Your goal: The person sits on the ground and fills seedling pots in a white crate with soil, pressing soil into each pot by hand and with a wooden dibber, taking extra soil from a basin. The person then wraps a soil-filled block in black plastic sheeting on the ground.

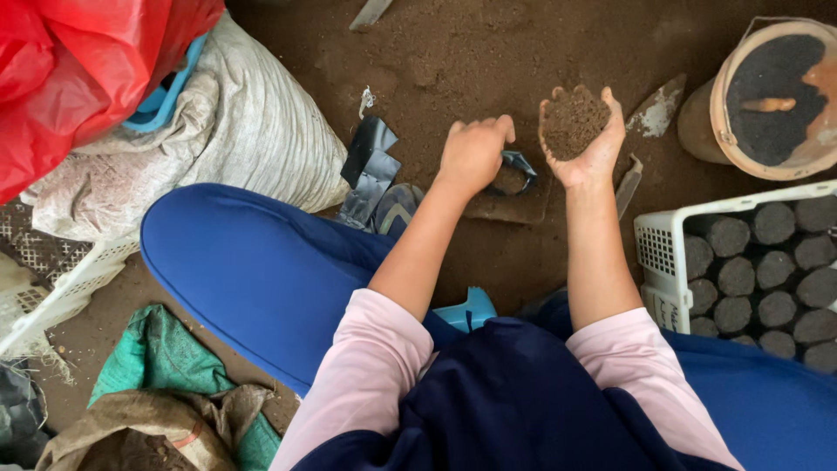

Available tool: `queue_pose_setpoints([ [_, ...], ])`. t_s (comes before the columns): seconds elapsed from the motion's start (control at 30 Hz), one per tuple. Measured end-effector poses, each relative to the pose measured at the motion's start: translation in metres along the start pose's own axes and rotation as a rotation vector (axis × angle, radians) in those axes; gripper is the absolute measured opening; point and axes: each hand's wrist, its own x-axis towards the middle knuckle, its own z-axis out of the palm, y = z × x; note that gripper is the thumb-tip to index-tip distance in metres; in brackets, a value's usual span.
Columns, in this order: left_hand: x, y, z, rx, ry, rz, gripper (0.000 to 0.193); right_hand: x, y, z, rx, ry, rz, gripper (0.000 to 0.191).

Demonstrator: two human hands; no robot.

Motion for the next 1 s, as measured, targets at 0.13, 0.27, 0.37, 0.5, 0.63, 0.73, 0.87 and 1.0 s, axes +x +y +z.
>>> queue_pose_setpoints([
  [0.13, 0.003, 0.005, -0.017, -0.114, 0.162, 0.06, 0.017, -0.011, -0.002, 0.009, -0.003, 0.017, -0.068, 0.038],
  [0.27, -0.002, 0.009, -0.042, -0.197, 0.202, 0.132, 0.022, -0.02, 0.0, 0.017, 0.013, -0.007, -0.1, 0.039],
  [0.37, -0.005, 0.008, -0.046, -0.133, 0.147, 0.194, 0.029, -0.02, 0.002, 0.021, 0.017, -0.012, -0.115, 0.039],
  [0.5, -0.005, 0.009, -0.036, -0.119, 0.032, 0.103, 0.03, -0.016, 0.002, 0.021, -0.011, -0.059, -0.111, 0.038],
  [0.63, -0.005, 0.006, -0.034, -0.129, 0.129, 0.19, 0.023, -0.014, 0.002, 0.02, 0.015, -0.101, -0.096, 0.039],
  [0.73, -0.004, 0.005, -0.042, -0.145, 0.193, 0.216, 0.019, -0.015, 0.003, 0.02, 0.019, -0.055, -0.108, 0.038],
  [0.87, -0.004, 0.002, -0.055, -0.226, 0.097, 0.249, 0.012, -0.017, 0.007, 0.023, 0.007, -0.071, -0.124, 0.039],
  [1.0, -0.008, 0.005, -0.05, -0.136, -0.126, 0.199, 0.019, -0.019, 0.013, 0.029, -0.01, -0.12, -0.109, 0.041],
])
